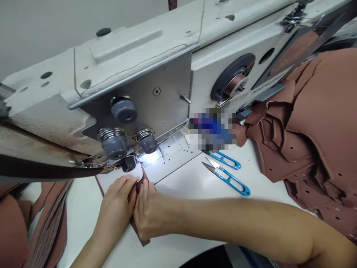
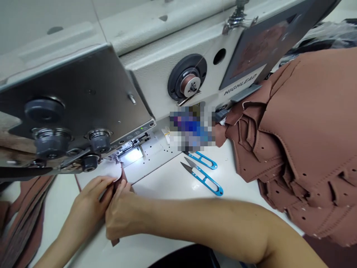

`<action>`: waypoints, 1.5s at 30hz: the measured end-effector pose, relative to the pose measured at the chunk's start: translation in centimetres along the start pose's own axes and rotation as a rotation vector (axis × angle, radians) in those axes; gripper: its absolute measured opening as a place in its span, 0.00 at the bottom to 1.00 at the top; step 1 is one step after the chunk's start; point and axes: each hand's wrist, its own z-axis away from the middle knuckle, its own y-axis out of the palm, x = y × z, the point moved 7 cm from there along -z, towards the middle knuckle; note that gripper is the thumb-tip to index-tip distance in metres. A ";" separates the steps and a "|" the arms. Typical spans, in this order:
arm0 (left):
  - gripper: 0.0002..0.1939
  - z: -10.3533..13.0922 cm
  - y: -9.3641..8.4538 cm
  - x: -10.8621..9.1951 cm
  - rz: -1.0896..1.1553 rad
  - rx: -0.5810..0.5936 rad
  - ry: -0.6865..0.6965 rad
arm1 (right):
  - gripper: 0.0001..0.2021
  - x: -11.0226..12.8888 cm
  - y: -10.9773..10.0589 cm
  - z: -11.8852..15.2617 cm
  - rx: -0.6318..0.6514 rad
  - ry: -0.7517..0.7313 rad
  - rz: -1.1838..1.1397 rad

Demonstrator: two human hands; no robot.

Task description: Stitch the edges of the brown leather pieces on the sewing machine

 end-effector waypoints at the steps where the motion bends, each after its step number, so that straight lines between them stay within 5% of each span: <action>1: 0.11 0.0 0.1 0.1 -0.008 0.007 -0.006 | 0.33 0.0 0.0 0.0 -0.007 0.002 0.008; 9: 0.12 -0.7 0.6 0.3 -0.044 0.049 -0.016 | 0.24 -0.7 0.3 -0.1 -0.027 0.013 0.007; 17: 0.15 -1.7 0.7 -0.4 -0.173 0.034 0.071 | 0.16 -1.4 -0.3 0.4 -0.274 0.076 0.125; 30: 0.19 -3.0 0.6 0.2 -0.178 0.049 0.033 | 0.17 -3.0 1.3 0.1 -0.072 0.091 -0.006; 36: 0.18 -3.8 1.1 2.3 -0.202 0.140 -0.004 | 0.21 -3.5 2.2 0.4 0.059 0.086 -0.099; 45: 0.15 -3.6 2.5 3.3 -0.203 0.154 -0.064 | 0.23 -3.8 2.2 0.6 0.078 0.091 -0.137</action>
